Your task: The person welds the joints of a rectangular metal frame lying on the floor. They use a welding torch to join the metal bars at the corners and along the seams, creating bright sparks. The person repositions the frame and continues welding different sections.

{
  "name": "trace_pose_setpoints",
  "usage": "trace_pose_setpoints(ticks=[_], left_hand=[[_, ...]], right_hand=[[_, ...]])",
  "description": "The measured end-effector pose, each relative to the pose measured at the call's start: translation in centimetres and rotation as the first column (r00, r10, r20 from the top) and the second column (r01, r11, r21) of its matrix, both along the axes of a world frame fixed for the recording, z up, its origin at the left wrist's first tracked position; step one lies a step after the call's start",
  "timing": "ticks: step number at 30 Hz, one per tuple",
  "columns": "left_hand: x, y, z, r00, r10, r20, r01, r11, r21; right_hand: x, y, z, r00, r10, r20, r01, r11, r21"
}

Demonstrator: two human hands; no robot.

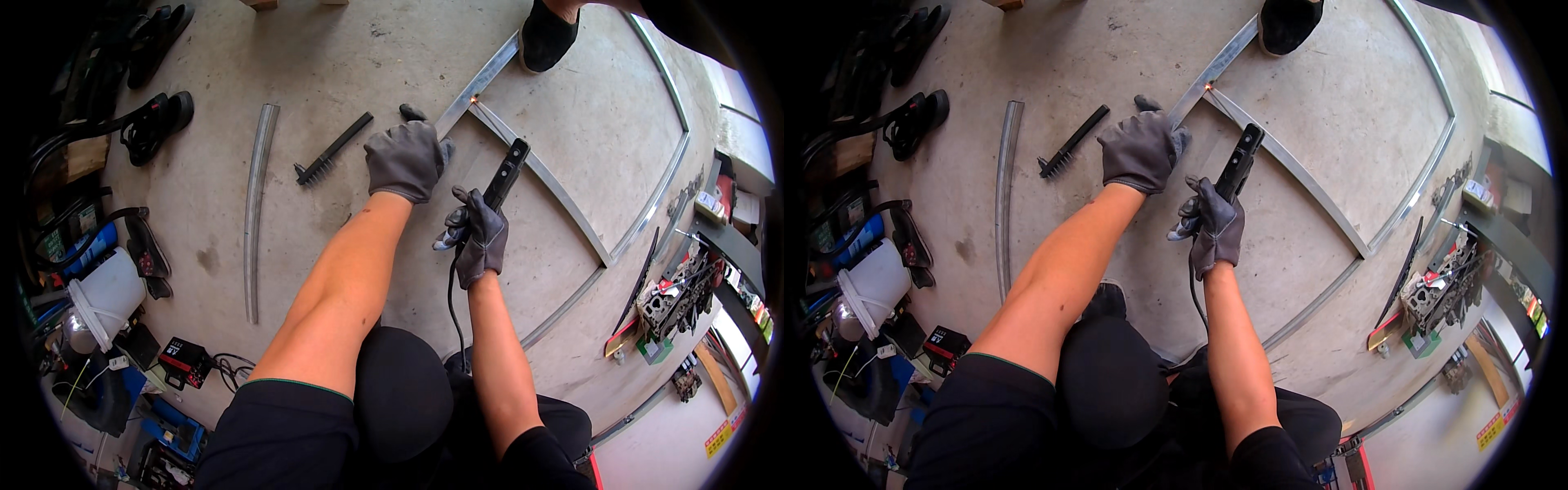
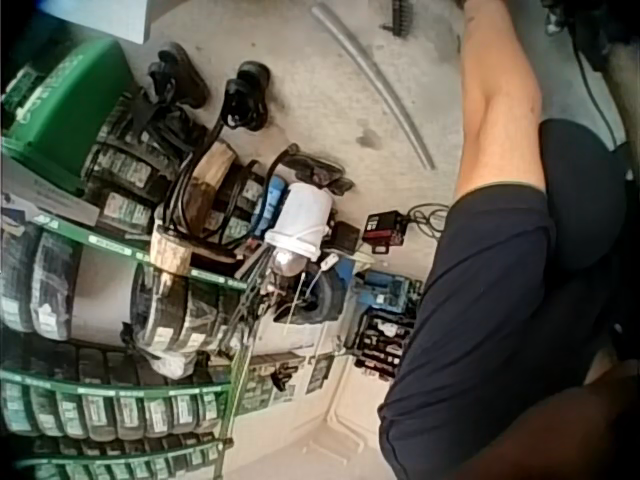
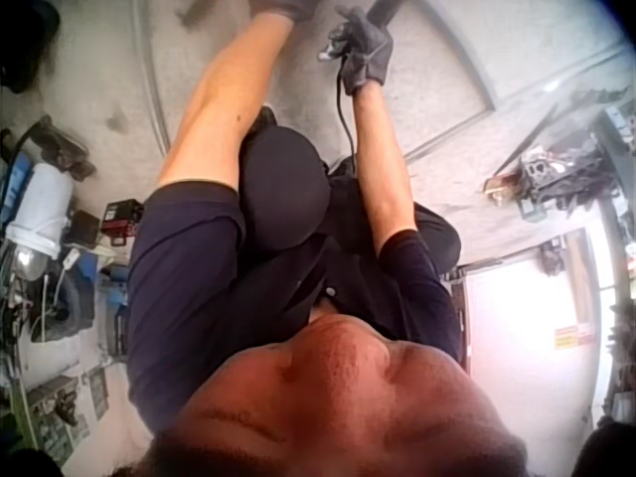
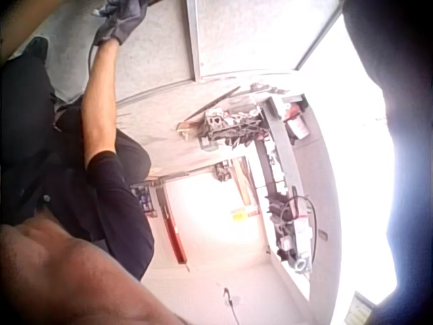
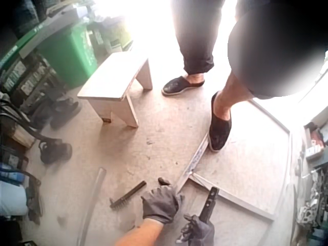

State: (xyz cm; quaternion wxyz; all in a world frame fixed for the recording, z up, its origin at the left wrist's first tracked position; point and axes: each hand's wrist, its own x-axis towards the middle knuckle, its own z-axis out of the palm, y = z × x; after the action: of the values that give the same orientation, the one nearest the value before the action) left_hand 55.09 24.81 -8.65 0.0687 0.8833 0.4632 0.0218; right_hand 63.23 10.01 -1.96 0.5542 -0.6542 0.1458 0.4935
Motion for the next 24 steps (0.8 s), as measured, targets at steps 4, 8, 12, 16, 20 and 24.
trace_pose_setpoints(ticks=[4, 8, 12, 16, 20, 24], left_hand=[[0.0, 0.0, 0.3, 1.000, 0.003, 0.000, -0.003, 1.000, 0.020], [0.2, 0.2, 0.7, 0.999, 0.032, -0.017, -0.033, 0.996, -0.087], [0.3, 0.1, 1.1, 0.997, 0.020, -0.070, -0.024, 0.998, -0.055], [0.4, 0.6, 1.4, 1.000, -0.016, -0.023, 0.015, 1.000, -0.013], [0.5, 0.7, 2.0, 1.000, 0.008, -0.026, -0.011, 0.991, -0.130], [0.6, 0.4, 1.9, 0.999, 0.040, 0.007, -0.039, 0.993, -0.112]], right_hand=[[0.5, -0.6, 0.6, 0.983, -0.031, -0.179, 0.057, 0.989, 0.140], [1.0, -1.5, 2.7, 0.917, -0.092, -0.389, 0.215, 0.933, 0.288], [0.4, -0.6, 3.8, 0.975, 0.116, 0.188, -0.097, 0.990, -0.105], [0.7, 0.9, 3.2, 0.928, 0.264, 0.265, -0.180, 0.937, -0.300], [0.5, 1.1, 2.4, 0.891, 0.356, 0.283, -0.241, 0.897, -0.369], [0.2, 0.7, 1.7, 0.865, 0.397, 0.306, -0.254, 0.873, -0.416]])
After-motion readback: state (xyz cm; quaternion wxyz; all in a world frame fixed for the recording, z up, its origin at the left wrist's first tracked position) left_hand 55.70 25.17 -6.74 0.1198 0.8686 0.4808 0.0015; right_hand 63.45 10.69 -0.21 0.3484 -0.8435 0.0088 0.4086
